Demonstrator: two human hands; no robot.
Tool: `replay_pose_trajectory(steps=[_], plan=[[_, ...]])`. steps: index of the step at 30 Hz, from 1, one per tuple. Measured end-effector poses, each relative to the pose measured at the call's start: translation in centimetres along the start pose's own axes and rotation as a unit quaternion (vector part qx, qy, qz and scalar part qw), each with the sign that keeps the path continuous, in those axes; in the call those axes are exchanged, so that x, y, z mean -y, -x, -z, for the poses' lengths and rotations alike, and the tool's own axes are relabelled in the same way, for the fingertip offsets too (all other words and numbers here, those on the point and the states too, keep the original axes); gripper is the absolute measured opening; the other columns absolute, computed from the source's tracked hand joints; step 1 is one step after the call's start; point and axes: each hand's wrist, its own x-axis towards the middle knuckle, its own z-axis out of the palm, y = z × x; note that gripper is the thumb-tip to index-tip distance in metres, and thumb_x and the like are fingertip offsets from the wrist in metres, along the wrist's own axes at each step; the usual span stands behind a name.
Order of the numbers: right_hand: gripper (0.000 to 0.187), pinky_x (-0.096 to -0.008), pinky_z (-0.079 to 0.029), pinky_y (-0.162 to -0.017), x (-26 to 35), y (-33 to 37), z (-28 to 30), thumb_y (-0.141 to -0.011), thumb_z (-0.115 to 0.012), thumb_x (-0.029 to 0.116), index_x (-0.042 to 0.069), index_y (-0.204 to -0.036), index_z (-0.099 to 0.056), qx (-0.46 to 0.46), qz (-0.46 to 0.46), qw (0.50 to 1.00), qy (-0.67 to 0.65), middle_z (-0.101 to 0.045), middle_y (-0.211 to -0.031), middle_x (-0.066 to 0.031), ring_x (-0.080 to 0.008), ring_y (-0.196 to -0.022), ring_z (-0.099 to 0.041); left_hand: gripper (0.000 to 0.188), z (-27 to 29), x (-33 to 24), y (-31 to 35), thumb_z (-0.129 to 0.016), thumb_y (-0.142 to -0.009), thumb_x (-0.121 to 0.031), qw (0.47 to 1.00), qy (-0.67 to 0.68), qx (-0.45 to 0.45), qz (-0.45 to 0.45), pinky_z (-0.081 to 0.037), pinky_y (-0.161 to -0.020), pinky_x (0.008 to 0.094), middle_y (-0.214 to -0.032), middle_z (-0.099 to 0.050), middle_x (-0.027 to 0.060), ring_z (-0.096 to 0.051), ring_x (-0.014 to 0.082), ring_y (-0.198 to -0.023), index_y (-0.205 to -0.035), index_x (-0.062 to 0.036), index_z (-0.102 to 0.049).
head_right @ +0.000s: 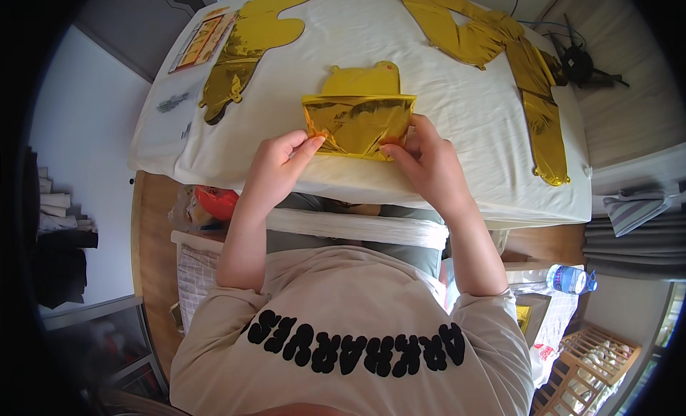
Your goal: Folding flat gold foil balloons on a desk and stacking them.
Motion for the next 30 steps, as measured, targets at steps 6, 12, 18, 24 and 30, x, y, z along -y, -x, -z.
replay_pose_trajectory(steps=[6, 12, 18, 24, 30], plan=[[0.056, -0.0250, -0.054, -0.085, -1.4, 0.4, 0.1, -0.096, -0.070, -0.001, 0.000, -0.145, -0.043, -0.025, 0.040, 0.994, -0.102, -0.075, -0.093, -0.0071, -0.0110, -0.090, -0.070, 0.038, -0.3, -0.8, -0.5, -0.066, -0.104, -0.024, 0.999, -0.018, -0.027, 0.025, -0.029, -0.052, 0.0299, -0.062, -0.038, -0.0008, -0.031, 0.0070, -0.061, -0.078, 0.0010, -0.054], [0.058, -0.0230, -0.052, -0.080, -0.5, 0.3, 0.2, -0.096, -0.070, -0.002, 0.002, -0.147, -0.042, -0.030, -0.011, 0.997, -0.076, -0.072, -0.089, -0.0043, -0.0077, -0.084, -0.066, 0.035, -1.0, -0.2, -0.5, -0.070, -0.101, -0.017, 0.995, 0.074, -0.059, 0.036, -0.044, -0.064, 0.0218, -0.078, -0.068, 0.0019, -0.057, 0.0044, -0.073, -0.131, -0.0005, -0.060], [0.059, -0.0212, -0.047, -0.070, -0.2, 0.2, -0.1, -0.095, -0.071, -0.001, 0.003, -0.146, -0.043, -0.058, -0.002, 0.997, -0.056, -0.066, -0.081, -0.0008, -0.0055, -0.075, -0.058, 0.065, -1.6, 0.8, -0.1, -0.075, -0.094, -0.001, 0.979, 0.162, -0.104, -0.070, -0.053, -0.078, 0.0257, -0.098, -0.071, 0.0077, -0.068, 0.0111, -0.090, -0.150, -0.0051, -0.042], [0.052, -0.0203, -0.043, -0.065, 0.2, 0.1, 0.0, -0.096, -0.069, 0.000, 0.002, -0.143, -0.046, -0.058, -0.010, 0.997, -0.049, -0.063, -0.078, 0.0008, -0.0040, -0.070, -0.053, 0.067, -1.9, 1.2, 0.0, -0.078, -0.091, -0.004, 0.986, 0.083, -0.119, -0.081, -0.051, -0.062, 0.0254, -0.099, -0.069, 0.0055, -0.075, 0.0153, -0.088, -0.148, -0.0097, -0.044], [0.045, -0.0213, -0.043, -0.065, 1.0, -0.4, -0.4, -0.098, -0.067, 0.003, 0.003, -0.139, -0.048, -0.058, -0.031, 0.996, -0.068, -0.063, -0.079, -0.0003, -0.0046, -0.071, -0.053, 0.070, -1.7, 0.7, 0.2, -0.075, -0.089, 0.007, 0.988, 0.089, -0.109, -0.060, -0.055, -0.076, 0.0249, -0.101, -0.063, 0.0068, -0.072, 0.0131, -0.085, -0.150, -0.0086, -0.043]])
